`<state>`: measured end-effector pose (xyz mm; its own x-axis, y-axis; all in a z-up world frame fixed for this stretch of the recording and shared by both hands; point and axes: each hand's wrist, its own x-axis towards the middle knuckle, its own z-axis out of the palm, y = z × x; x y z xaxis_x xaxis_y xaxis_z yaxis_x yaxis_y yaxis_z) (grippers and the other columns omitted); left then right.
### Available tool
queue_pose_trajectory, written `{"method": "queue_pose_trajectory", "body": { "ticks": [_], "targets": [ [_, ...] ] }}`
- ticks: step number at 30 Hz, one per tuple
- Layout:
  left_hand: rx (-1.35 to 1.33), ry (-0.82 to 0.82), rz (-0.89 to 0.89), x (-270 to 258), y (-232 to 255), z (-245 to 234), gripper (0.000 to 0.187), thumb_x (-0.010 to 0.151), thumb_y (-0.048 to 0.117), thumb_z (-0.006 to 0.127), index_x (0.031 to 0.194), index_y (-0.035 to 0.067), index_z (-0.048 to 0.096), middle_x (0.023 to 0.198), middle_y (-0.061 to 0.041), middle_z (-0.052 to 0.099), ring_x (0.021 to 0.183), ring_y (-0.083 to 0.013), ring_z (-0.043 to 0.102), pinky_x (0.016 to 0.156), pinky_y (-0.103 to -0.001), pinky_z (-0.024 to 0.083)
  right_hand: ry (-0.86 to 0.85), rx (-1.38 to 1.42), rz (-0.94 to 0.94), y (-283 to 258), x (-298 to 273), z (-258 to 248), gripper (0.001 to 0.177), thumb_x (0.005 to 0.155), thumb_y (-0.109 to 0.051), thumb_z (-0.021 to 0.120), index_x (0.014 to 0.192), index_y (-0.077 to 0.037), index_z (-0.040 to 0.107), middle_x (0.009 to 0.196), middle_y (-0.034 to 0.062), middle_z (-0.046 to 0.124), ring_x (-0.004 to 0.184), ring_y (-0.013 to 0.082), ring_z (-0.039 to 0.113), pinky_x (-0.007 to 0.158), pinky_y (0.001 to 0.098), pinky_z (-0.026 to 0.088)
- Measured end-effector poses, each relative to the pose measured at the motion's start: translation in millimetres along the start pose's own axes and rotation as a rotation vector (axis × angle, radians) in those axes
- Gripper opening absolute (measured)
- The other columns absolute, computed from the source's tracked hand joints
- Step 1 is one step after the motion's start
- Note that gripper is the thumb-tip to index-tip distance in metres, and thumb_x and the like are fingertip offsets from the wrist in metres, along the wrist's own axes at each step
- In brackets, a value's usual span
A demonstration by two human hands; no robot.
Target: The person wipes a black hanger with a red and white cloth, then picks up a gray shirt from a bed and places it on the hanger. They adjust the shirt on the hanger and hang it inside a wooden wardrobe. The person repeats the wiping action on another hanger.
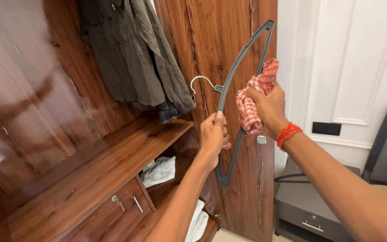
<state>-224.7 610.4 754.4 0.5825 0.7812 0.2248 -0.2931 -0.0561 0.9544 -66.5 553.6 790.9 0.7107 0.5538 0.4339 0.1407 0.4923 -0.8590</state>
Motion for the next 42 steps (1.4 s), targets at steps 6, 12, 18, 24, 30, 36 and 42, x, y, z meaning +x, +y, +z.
{"method": "queue_pose_trajectory", "body": {
  "ticks": [6,12,18,24,30,36,42],
  "targets": [
    [-0.019,0.142,-0.008,1,-8,15,0.036,0.109,0.036,0.041,0.083,0.011,0.046,0.059,0.005,0.036,0.046,-0.0063,0.034,0.043,-0.028,0.031,-0.074,-0.081,-0.04,12,-27,2,0.032,0.081,-0.012,0.078,0.109,-0.001,0.066,0.097,0.0057,0.073,0.083,0.0126,0.07,0.075,0.0302,0.057],
    [-0.093,-0.031,-0.03,3,-3,30,0.038,0.11,0.038,0.04,0.083,0.011,0.045,0.058,0.007,0.03,0.044,-0.0059,0.027,0.042,-0.028,0.029,-0.013,0.03,0.02,-21,-9,-17,0.027,0.08,-0.007,0.076,0.104,0.0,0.066,0.094,0.0075,0.074,0.076,0.015,0.073,0.068,0.0312,0.059],
    [-0.039,-0.068,-0.012,2,1,42,0.037,0.109,0.037,0.041,0.082,0.012,0.046,0.057,0.007,0.029,0.043,-0.0057,0.025,0.041,-0.027,0.026,-0.014,0.064,-0.049,-33,-2,-35,0.026,0.084,-0.006,0.075,0.107,0.0,0.063,0.094,0.0082,0.072,0.078,0.0138,0.071,0.068,0.0302,0.059],
    [-0.068,-0.077,0.017,9,-8,56,0.037,0.109,0.037,0.043,0.083,0.011,0.047,0.058,0.006,0.03,0.044,-0.0059,0.027,0.042,-0.028,0.028,-0.013,0.002,0.022,-26,-20,-47,0.027,0.082,-0.006,0.077,0.105,0.0,0.064,0.092,0.0067,0.073,0.077,0.0133,0.072,0.068,0.0294,0.059],
    [-0.046,-0.196,-0.086,-4,-13,58,0.037,0.108,0.039,0.046,0.084,0.011,0.046,0.059,0.006,0.03,0.044,-0.0068,0.027,0.043,-0.028,0.028,0.089,0.11,0.023,-25,19,-83,0.023,0.084,-0.004,0.075,0.103,0.002,0.063,0.091,0.009,0.073,0.075,0.016,0.073,0.066,0.031,0.061],
    [0.025,-0.281,-0.103,-5,-18,57,0.038,0.108,0.04,0.045,0.083,0.011,0.045,0.059,0.006,0.027,0.043,-0.0067,0.025,0.043,-0.028,0.028,0.119,0.185,-0.032,-25,63,-119,0.023,0.085,-0.002,0.075,0.104,0.003,0.062,0.093,0.01,0.072,0.076,0.0177,0.073,0.066,0.0327,0.062],
    [0.078,-0.321,-0.13,-12,-17,49,0.039,0.109,0.04,0.045,0.083,0.011,0.045,0.059,0.005,0.028,0.044,-0.0074,0.028,0.044,-0.028,0.03,0.182,0.16,-0.095,-41,95,-148,0.024,0.085,-0.002,0.077,0.104,0.001,0.063,0.097,0.0096,0.073,0.081,0.0175,0.075,0.071,0.0316,0.064]
  ]
}}
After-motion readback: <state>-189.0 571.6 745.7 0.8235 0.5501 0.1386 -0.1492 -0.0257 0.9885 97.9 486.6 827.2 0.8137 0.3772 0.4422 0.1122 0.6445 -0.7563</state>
